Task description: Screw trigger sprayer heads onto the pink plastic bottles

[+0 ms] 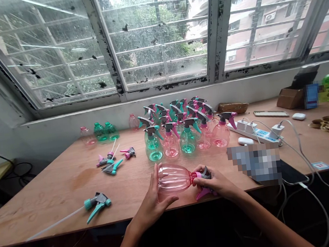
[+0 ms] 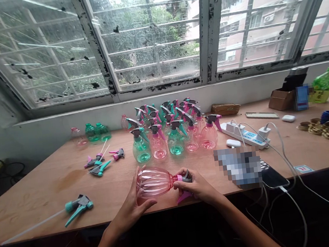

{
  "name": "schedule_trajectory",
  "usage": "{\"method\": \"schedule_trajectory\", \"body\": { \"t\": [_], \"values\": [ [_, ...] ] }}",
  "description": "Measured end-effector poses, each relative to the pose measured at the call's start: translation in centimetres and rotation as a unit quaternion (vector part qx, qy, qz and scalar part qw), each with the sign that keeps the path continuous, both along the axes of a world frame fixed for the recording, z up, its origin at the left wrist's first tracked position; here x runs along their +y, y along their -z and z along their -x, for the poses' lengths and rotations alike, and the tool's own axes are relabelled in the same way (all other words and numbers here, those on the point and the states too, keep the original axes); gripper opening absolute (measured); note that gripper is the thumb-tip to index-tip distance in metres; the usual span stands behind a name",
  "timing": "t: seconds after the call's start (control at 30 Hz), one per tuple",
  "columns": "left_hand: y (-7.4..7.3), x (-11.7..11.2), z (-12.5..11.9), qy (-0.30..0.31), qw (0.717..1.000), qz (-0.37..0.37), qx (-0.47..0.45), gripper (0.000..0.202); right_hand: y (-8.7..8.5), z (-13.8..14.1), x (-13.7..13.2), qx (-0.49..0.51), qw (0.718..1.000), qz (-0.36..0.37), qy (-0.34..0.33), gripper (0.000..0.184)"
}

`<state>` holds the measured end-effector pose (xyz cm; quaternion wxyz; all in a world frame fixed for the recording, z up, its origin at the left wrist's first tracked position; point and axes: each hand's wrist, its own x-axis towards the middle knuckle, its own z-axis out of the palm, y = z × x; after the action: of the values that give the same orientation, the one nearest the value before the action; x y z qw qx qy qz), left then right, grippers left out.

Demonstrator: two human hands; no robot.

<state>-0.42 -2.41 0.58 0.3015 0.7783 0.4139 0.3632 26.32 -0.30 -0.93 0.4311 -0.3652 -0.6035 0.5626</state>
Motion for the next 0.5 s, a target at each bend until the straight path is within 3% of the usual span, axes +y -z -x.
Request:
{"method": "schedule_trajectory", "body": {
  "t": [0.3, 0.5],
  "values": [
    [0.32, -0.09, -0.01, -0.01, 0.999, -0.028, 0.011, 0.09, 0.55, -0.15, 0.17, -0.017, 1.0, -0.002, -0.001, 0.042],
    [0.11, 0.0, 0.01, -0.006, 1.0, 0.0, 0.009, 0.11, 0.22, -0.07, 0.08, -0.021, 1.0, -0.002, 0.003, 0.043]
  ]
}}
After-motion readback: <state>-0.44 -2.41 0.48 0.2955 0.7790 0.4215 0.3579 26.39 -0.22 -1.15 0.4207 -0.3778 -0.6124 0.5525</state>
